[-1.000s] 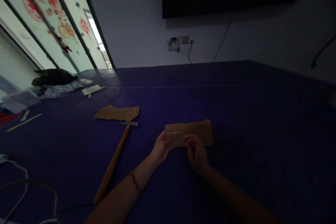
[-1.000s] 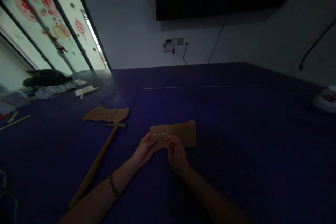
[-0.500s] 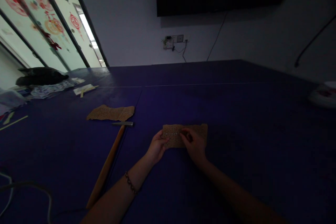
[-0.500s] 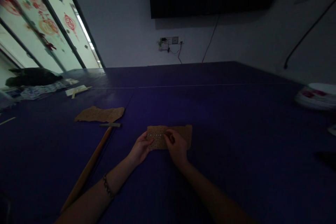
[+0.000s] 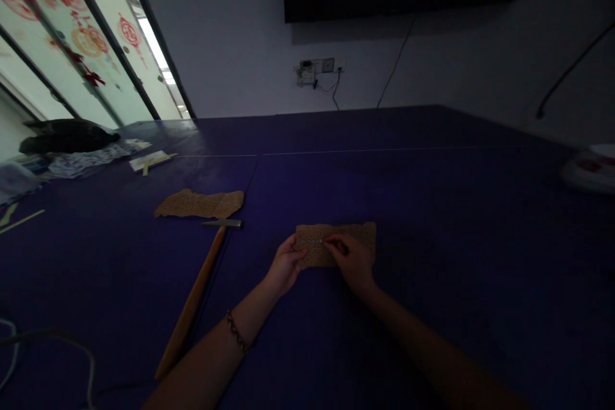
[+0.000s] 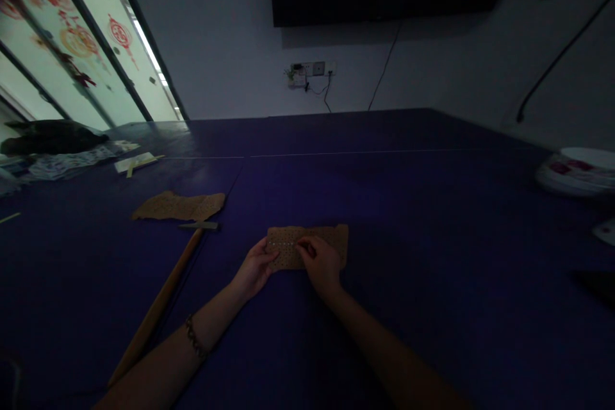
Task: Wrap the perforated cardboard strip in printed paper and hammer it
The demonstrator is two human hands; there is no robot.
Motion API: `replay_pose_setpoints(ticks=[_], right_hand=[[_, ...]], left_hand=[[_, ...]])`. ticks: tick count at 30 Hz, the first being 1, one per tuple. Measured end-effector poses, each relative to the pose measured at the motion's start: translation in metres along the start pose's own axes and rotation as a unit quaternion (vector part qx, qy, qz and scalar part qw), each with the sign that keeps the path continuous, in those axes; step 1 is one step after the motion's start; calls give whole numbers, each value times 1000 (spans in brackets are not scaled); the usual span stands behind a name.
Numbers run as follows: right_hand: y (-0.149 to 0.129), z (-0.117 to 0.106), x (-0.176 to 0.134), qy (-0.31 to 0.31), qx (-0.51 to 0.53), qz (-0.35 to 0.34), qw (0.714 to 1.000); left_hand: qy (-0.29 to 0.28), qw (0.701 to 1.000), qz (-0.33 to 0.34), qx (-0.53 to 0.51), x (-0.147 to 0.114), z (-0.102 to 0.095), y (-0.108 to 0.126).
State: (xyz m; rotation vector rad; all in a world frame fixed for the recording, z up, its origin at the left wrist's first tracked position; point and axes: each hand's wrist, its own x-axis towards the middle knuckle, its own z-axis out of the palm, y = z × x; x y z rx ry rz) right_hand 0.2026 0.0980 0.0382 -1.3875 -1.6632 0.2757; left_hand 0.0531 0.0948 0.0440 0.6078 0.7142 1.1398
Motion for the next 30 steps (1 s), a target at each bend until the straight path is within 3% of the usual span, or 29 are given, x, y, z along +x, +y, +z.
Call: replay_pose_setpoints(ticks=[8, 20, 30], right_hand=[[-1, 1, 1, 8, -1, 33, 999], [1, 0, 1, 10, -5, 8, 1000], [0, 3, -1, 0, 27, 13, 1000]], left_hand=[[3, 1000, 1, -1, 1, 0, -1], [-22, 1000, 6, 4, 1, -2, -2], [-10, 1000, 0, -3, 2, -3, -1]])
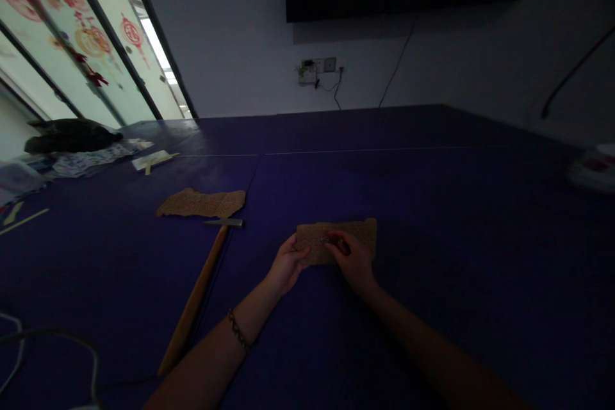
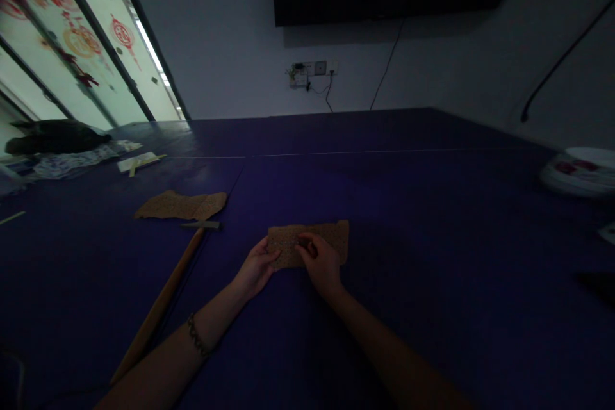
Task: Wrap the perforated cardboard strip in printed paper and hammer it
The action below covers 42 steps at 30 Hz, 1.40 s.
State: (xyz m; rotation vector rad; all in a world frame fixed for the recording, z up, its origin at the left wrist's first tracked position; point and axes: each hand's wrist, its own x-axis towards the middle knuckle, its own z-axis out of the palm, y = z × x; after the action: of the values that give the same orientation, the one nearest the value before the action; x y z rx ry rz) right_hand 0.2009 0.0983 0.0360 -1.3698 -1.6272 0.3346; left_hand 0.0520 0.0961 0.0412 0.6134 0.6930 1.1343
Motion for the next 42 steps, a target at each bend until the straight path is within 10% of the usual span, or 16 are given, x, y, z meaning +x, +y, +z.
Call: replay_pose_setpoints(ticks=[37, 42], right_hand=[[-16, -5, -22, 70, -23, -375, 924], [-17, 0, -25, 47, 77, -270, 959]], left_hand=[[23, 999, 17, 24, -2, 4, 0], [13, 1000, 1, 26, -1, 3, 0]])
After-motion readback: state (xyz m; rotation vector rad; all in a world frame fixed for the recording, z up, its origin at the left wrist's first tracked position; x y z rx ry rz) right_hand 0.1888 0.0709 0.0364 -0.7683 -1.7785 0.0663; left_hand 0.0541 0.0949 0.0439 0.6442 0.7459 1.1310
